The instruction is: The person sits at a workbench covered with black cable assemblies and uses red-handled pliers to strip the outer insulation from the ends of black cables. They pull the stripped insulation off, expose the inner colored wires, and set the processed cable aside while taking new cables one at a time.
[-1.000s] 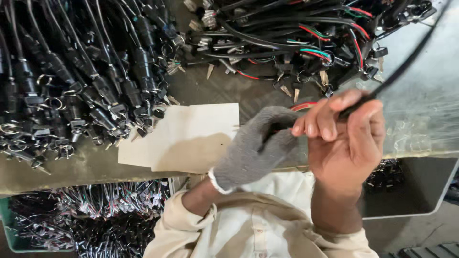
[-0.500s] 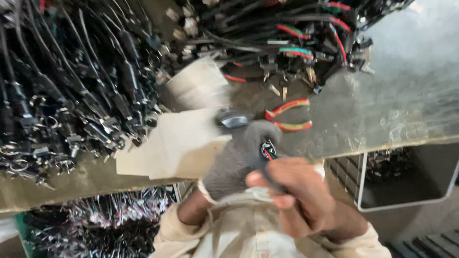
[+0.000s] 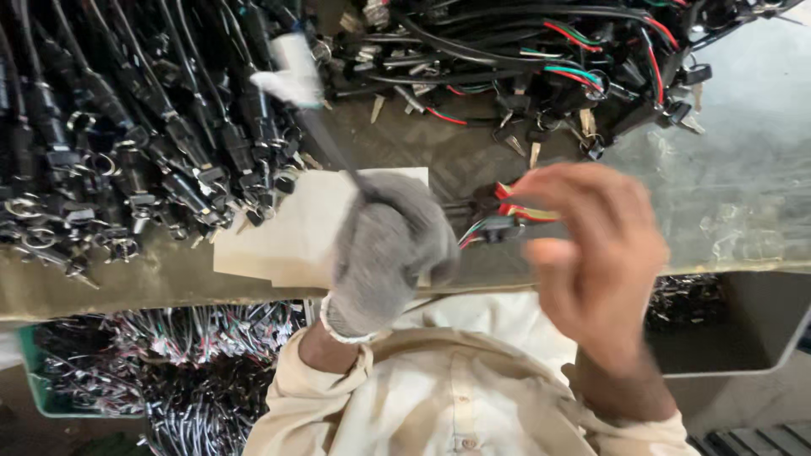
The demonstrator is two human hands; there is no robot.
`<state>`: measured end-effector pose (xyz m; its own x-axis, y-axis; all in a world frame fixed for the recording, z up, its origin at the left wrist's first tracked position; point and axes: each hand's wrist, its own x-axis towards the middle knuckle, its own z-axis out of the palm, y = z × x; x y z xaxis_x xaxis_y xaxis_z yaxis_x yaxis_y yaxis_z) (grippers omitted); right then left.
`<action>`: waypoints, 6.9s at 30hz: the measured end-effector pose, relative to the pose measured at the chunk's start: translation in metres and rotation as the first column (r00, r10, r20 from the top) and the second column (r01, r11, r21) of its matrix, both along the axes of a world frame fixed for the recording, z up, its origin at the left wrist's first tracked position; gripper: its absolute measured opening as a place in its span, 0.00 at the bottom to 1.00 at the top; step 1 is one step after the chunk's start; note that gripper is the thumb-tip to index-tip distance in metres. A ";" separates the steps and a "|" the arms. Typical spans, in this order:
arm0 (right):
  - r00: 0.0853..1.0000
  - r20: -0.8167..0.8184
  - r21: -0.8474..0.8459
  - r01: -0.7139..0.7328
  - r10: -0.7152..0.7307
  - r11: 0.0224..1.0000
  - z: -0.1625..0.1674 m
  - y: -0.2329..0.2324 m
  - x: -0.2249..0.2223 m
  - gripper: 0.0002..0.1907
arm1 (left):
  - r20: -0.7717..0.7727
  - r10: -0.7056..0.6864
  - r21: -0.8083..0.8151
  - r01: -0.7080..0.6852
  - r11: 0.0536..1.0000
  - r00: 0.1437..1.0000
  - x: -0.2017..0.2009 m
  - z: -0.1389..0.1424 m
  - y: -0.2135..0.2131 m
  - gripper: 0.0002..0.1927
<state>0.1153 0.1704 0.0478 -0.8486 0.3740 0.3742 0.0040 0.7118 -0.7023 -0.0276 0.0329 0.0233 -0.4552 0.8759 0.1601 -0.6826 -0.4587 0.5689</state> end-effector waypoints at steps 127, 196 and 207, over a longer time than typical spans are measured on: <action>0.996 0.016 -0.179 0.089 -0.087 0.980 -0.088 -0.018 0.020 0.20 | -0.817 -0.082 -0.384 -0.432 0.816 0.571 0.010 -0.049 0.003 0.29; 0.995 0.076 0.028 -0.060 0.057 0.998 -0.069 0.016 -0.004 0.20 | -0.887 -0.243 -0.361 -0.259 0.896 0.393 0.009 0.003 -0.025 0.34; 0.970 0.243 0.104 -0.013 -0.012 0.994 -0.077 0.017 -0.002 0.18 | -0.856 -0.428 -0.503 -0.277 0.818 0.290 -0.001 0.006 -0.030 0.39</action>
<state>0.1129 0.1879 -0.0295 -0.9191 0.3434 0.1934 0.1652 0.7812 -0.6021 -0.0285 0.0032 0.0291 -0.2282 0.9731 -0.0324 0.4505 0.1350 0.8825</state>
